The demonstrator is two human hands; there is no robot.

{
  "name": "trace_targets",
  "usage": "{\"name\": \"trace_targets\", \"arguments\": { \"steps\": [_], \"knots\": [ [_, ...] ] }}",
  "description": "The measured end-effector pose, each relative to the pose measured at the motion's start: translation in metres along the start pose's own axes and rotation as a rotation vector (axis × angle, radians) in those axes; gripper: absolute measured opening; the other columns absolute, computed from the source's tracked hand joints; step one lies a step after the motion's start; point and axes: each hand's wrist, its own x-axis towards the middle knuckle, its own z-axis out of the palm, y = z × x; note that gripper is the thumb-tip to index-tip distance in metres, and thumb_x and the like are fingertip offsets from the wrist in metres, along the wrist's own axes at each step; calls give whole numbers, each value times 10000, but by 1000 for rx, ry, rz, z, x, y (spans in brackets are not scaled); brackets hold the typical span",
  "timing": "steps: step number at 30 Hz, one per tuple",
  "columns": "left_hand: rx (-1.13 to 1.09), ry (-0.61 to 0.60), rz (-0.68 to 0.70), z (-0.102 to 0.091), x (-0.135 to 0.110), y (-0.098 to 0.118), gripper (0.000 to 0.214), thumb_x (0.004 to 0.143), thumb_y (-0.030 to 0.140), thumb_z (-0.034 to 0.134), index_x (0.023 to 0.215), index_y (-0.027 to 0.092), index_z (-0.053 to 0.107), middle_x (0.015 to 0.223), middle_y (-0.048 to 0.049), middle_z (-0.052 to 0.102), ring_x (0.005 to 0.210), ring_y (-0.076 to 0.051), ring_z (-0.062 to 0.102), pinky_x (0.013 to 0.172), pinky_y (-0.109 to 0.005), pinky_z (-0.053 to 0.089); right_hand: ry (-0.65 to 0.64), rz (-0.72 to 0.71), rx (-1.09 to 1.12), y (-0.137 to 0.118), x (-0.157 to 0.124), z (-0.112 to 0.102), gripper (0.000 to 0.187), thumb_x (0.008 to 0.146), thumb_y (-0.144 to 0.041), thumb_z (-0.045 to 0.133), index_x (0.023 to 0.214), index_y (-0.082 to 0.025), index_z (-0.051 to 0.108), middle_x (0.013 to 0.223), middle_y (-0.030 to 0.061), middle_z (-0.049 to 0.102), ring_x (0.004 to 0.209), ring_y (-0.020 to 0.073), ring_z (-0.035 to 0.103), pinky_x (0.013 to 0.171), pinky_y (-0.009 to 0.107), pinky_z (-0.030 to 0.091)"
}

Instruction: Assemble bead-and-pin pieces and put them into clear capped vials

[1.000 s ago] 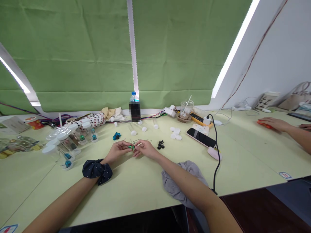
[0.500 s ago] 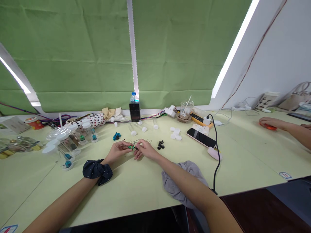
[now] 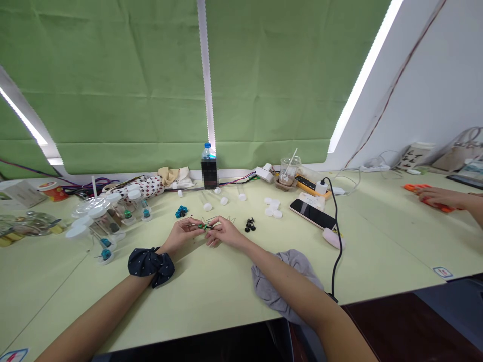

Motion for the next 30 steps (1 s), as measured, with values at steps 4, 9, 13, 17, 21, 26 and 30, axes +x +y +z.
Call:
{"name": "trace_targets", "arguments": {
  "steps": [4,9,13,17,21,26,30],
  "knots": [
    [4,-18,-12,-2,1,-1,252,587,214,780,792,136,656,857,-63,680,813,-202,643,792,-364,490,8,14,-50,4,2,-2,370,763,-447,611,948,-182,431,767,37,670,546,133,650,482,233,520],
    [22,-15,-4,-2,1,-1,225,634,237,754,820,145,668,847,-63,682,814,-198,632,793,-364,486,33,17,-53,6,3,-4,368,757,-461,607,939,-168,476,754,41,659,510,124,630,441,220,505],
    [-2,-16,-12,0,0,1,182,693,272,708,819,145,673,865,-77,682,806,-201,626,788,-386,493,73,-15,-45,9,6,-6,372,724,-445,645,921,-150,533,762,42,637,540,123,623,435,221,512],
    [-1,-30,-10,-1,1,1,195,675,253,725,829,148,667,893,-69,666,815,-195,625,788,-367,487,89,-36,-33,12,7,-8,369,701,-421,671,912,-136,569,758,43,625,561,131,619,438,233,519],
    [13,-5,-24,-2,2,1,248,635,242,755,845,152,658,890,-55,660,794,-185,629,767,-342,481,94,-43,-31,13,8,-9,369,694,-410,679,922,-136,582,746,42,629,556,128,615,445,239,519],
    [14,-7,-52,-3,2,0,247,618,252,766,817,148,661,834,-54,682,789,-190,637,779,-349,473,100,-41,-31,15,8,-11,378,691,-422,677,922,-135,593,745,47,637,547,127,611,443,242,515],
    [11,11,-34,-4,3,-2,250,591,261,781,775,140,664,820,-65,687,787,-205,640,797,-381,474,110,-38,-37,16,9,-12,387,690,-423,678,927,-124,615,709,40,632,545,122,607,458,237,517]
  ]
}}
